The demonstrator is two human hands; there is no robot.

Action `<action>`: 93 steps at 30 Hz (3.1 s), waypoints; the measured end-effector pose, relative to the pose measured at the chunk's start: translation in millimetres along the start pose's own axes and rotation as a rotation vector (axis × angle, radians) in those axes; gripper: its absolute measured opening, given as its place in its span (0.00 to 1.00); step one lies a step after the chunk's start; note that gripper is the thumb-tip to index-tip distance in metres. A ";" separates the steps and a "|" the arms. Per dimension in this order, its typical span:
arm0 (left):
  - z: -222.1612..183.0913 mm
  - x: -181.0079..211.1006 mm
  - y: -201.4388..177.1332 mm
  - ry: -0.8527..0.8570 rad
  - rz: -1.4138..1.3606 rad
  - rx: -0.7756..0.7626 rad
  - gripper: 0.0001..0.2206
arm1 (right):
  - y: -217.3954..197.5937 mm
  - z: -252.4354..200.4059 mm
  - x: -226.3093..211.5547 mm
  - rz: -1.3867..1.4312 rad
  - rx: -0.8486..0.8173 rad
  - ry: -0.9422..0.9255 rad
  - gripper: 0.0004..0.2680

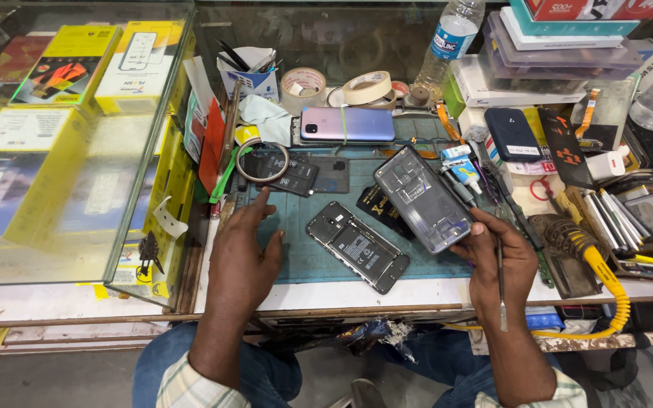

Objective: The person disassembles a smartphone by removing the back cover and battery. They then use a screwdriver to remove screws from the internal frame and place the components on the workbench.

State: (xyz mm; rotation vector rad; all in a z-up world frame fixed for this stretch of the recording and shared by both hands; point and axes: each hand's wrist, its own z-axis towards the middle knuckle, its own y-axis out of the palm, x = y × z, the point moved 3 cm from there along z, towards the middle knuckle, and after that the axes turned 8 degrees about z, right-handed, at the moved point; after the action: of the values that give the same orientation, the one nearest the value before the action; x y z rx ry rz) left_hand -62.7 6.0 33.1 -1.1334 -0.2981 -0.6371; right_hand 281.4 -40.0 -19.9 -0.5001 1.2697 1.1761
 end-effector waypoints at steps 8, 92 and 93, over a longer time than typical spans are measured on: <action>0.5 -6.5 -1.8 -0.054 -0.034 -0.015 0.29 | -0.6 0.1 0.3 -0.010 0.014 0.000 0.10; 96.2 -25.1 50.5 0.293 0.155 -0.434 0.40 | 180.9 83.1 34.8 -0.861 -0.986 -0.295 0.05; 96.8 -25.6 52.1 0.298 0.150 -0.433 0.40 | 180.4 82.0 35.4 -0.876 -0.996 -0.317 0.06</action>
State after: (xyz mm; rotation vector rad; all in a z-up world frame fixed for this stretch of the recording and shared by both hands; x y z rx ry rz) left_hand -42.1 116.3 20.4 -1.4354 0.1893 -0.7465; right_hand 156.6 111.3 25.4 -1.3600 0.0320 0.9740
